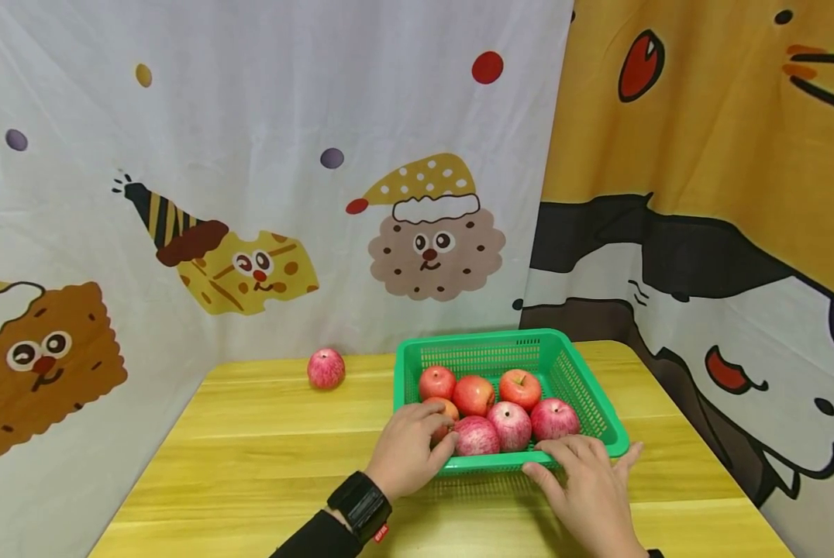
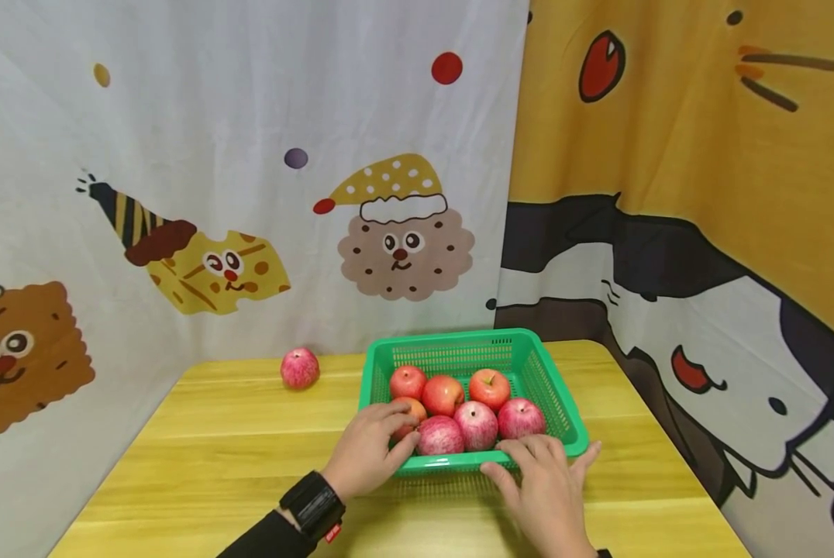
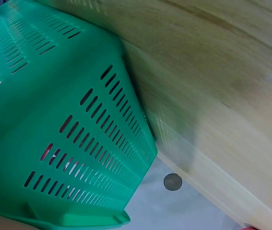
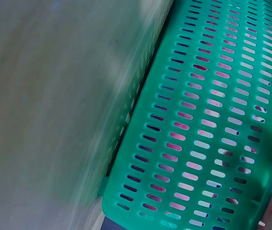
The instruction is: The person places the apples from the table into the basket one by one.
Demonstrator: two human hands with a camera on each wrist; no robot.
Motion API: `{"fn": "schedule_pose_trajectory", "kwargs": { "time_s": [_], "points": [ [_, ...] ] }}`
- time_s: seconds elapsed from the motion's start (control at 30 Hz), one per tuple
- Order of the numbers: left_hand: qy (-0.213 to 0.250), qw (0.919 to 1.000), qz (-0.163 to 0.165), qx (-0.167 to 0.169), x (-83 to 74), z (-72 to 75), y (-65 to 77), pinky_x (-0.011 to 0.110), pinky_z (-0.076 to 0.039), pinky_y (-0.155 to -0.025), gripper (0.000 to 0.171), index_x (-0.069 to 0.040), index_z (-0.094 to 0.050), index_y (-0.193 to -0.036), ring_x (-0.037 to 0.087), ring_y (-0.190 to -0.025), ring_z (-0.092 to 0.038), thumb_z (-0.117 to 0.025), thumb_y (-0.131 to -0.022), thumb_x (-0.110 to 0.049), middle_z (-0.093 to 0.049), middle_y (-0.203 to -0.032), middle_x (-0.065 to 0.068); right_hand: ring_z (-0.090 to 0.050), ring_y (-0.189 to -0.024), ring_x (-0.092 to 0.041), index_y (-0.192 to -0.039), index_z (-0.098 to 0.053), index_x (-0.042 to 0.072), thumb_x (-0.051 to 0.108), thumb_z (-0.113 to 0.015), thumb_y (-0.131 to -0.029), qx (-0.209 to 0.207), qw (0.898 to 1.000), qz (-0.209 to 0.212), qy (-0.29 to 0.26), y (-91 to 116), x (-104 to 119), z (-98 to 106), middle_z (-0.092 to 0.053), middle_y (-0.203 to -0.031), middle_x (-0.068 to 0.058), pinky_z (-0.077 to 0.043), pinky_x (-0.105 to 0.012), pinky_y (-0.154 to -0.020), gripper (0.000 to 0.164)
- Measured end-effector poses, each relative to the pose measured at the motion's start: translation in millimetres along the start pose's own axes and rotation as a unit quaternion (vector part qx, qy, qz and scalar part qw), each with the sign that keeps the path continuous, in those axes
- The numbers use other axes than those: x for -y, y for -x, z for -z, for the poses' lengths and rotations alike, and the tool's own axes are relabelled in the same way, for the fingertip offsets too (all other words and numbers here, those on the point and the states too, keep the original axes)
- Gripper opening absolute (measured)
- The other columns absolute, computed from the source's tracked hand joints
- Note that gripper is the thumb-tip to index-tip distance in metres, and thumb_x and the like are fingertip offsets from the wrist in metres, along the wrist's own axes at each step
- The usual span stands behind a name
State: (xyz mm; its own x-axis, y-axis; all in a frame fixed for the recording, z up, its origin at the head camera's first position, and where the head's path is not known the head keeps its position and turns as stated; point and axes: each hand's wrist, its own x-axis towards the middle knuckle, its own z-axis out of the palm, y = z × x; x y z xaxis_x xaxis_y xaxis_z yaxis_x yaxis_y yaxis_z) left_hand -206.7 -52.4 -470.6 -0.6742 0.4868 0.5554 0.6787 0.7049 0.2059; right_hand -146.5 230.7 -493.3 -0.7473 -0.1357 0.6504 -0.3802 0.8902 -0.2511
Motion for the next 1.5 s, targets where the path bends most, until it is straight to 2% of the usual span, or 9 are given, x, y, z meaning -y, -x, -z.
{"fn": "schedule_pose_trajectory", "kwargs": {
  "time_s": [0.4,0.67,0.9,1.07,1.3,1.5],
  "points": [
    [0.006,0.9999,0.012,0.003,-1.3,0.4,1.7,0.045,-0.047,-0.096,0.026,-0.012,-0.076,-0.1,0.02,-0.11,-0.055,-0.06,-0.095,-0.031,-0.068,-0.113,0.003,-0.052,-0.104,-0.032,-0.098,-0.075,0.018,0.048,-0.078,-0.077,-0.012,1.0,0.014,0.01,-0.6,0.6,1.0,-0.067,-0.098,-0.002,0.014,-0.079,-0.098,0.037],
    [0.008,0.9999,0.012,0.001,-0.6,-0.5,1.8,0.045,-0.046,-0.096,0.028,-0.012,-0.076,-0.1,0.02,-0.111,-0.055,-0.058,-0.096,-0.032,-0.069,-0.113,0.003,-0.053,-0.098,-0.03,-0.098,-0.075,0.018,0.052,-0.075,-0.077,-0.021,0.999,0.031,0.014,-1.0,-2.5,0.7,-0.068,-0.094,-0.002,0.004,-0.078,-0.102,0.04],
    [0.018,0.9993,0.034,0.005,-0.8,1.3,2.7,0.046,-0.045,-0.098,0.033,-0.01,-0.071,-0.112,0.022,-0.114,-0.05,-0.059,-0.095,-0.036,-0.062,-0.123,0.007,-0.052,-0.096,-0.029,-0.098,-0.075,0.018,0.053,-0.075,-0.076,-0.017,0.999,0.033,0.014,-1.0,-4.2,0.3,-0.068,-0.095,-0.002,-0.003,-0.076,-0.104,0.041],
    [0.023,0.9988,0.043,0.008,-0.7,2.2,3.1,0.045,-0.045,-0.098,0.036,-0.009,-0.07,-0.114,0.02,-0.115,-0.047,-0.06,-0.095,-0.038,-0.06,-0.124,0.006,-0.053,-0.096,-0.028,-0.098,-0.075,0.019,0.053,-0.076,-0.076,-0.016,0.999,0.029,0.016,0.2,-4.6,-1.2,-0.068,-0.095,-0.001,-0.007,-0.076,-0.103,0.04],
    [0.03,0.9974,0.06,0.025,2.1,4.5,2.2,0.043,-0.043,-0.102,0.049,-0.007,-0.061,-0.126,0.02,-0.123,-0.039,-0.061,-0.093,-0.044,-0.053,-0.127,0.005,-0.053,-0.096,-0.027,-0.097,-0.075,0.019,0.053,-0.075,-0.076,-0.016,0.999,0.028,0.014,0.9,-5.0,-2.6,-0.068,-0.095,0.0,-0.007,-0.076,-0.104,0.04],
    [0.046,0.9958,0.068,0.039,3.8,7.4,-1.2,0.045,-0.044,-0.102,0.052,-0.005,-0.057,-0.128,0.022,-0.126,-0.034,-0.065,-0.091,-0.042,-0.05,-0.131,0.007,-0.052,-0.097,-0.027,-0.098,-0.075,0.02,0.055,-0.074,-0.077,-0.018,0.999,0.029,0.014,0.7,-5.5,-2.5,-0.068,-0.095,0.001,-0.007,-0.076,-0.104,0.041]
  ]
}}
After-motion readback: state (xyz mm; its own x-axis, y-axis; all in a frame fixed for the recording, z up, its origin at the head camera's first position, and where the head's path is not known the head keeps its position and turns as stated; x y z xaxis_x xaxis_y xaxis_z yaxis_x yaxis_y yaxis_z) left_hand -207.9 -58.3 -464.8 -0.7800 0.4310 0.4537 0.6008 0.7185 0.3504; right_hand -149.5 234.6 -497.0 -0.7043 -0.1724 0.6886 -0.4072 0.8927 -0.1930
